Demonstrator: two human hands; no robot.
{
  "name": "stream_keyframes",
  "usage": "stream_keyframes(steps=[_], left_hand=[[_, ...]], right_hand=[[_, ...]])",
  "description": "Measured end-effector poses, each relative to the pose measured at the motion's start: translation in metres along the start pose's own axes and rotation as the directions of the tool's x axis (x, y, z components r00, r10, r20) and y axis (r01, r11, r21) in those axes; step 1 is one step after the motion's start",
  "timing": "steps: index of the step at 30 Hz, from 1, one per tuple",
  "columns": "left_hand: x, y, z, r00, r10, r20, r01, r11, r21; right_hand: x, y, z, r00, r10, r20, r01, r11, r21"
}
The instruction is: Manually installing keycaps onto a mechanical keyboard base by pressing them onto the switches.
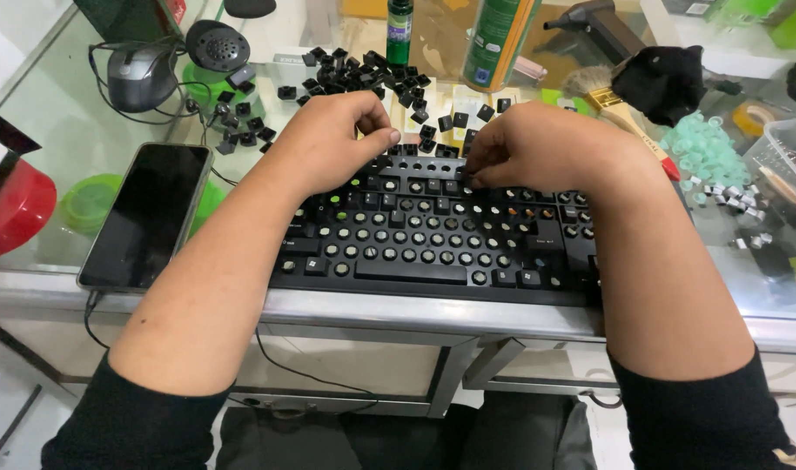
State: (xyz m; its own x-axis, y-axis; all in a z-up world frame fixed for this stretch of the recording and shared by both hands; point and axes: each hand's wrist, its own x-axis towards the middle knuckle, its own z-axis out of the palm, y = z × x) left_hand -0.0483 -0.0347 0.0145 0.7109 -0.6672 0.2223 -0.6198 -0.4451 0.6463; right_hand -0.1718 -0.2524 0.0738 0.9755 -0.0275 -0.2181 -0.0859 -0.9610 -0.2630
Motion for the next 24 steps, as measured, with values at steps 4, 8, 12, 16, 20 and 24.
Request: stream_keyframes(steps=[4, 8, 12, 16, 20, 24], left_hand=[[-0.001, 0.001, 0.0, 1.0, 0.007, 0.002, -0.007, 1.0, 0.009], [0.0, 0.003, -0.001, 1.0, 0.004, 0.005, -0.004, 1.0, 0.028], [-0.001, 0.003, -0.001, 1.0, 0.001, 0.007, -0.002, 0.999, 0.04], [-0.001, 0.004, -0.002, 1.0, 0.011, 0.0, -0.011, 0.999, 0.039], [0.0, 0.004, -0.01, 0.996, -0.036, -0.079, 0.042, 0.996, 0.075], [0.002, -0.023, -0.034, 0.898, -0.031, -0.439, 0.04, 0.999, 0.011]], right_hand=[[-0.005, -0.005, -0.004, 1.0, 0.018, 0.017, -0.019, 0.999, 0.036], [0.0, 0.001, -0.001, 1.0, -0.003, 0.006, 0.003, 0.999, 0.034], [-0.005, -0.011, -0.003, 1.0, 0.007, 0.023, -0.008, 1.0, 0.014], [0.009, 0.004, 0.009, 1.0, -0.015, 0.016, 0.016, 0.998, -0.065], [0.005, -0.013, 0.013, 1.0, 0.021, 0.021, -0.016, 0.98, -0.198], [0.001, -0.023, 0.011, 0.998, 0.056, 0.038, -0.045, 0.968, -0.246]])
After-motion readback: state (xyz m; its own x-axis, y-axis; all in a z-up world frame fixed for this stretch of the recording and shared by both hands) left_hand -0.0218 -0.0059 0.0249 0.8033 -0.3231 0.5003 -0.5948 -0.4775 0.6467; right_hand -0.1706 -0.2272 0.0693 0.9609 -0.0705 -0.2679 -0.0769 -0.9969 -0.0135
